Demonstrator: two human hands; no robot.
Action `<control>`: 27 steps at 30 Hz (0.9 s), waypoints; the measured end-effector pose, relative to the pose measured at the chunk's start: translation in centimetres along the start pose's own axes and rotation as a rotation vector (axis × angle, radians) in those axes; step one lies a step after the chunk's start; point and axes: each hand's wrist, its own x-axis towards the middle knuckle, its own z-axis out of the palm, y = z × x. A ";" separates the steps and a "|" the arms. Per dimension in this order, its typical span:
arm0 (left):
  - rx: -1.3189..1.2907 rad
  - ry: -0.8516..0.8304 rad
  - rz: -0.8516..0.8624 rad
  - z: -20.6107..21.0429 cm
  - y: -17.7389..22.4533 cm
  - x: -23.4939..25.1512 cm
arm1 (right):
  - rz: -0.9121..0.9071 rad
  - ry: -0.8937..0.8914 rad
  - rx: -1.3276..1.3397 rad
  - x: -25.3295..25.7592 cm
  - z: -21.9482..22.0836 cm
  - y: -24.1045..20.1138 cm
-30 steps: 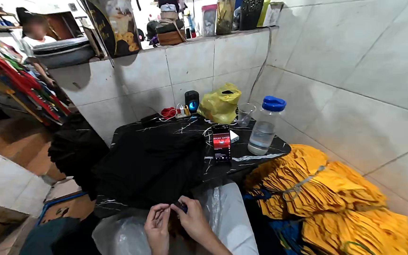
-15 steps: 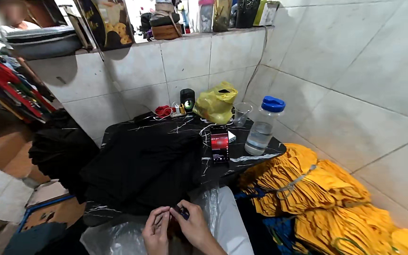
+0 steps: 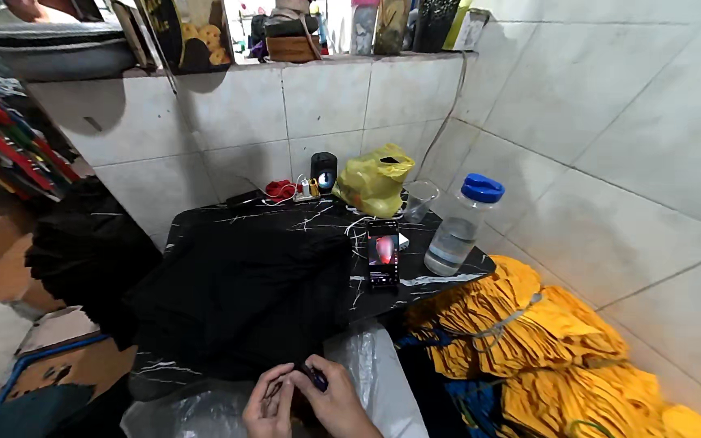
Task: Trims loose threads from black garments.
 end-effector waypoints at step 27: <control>0.257 -0.055 0.231 -0.7 -2.0 -0.4 | -0.154 -0.051 -0.231 -1.4 -1.7 -2.3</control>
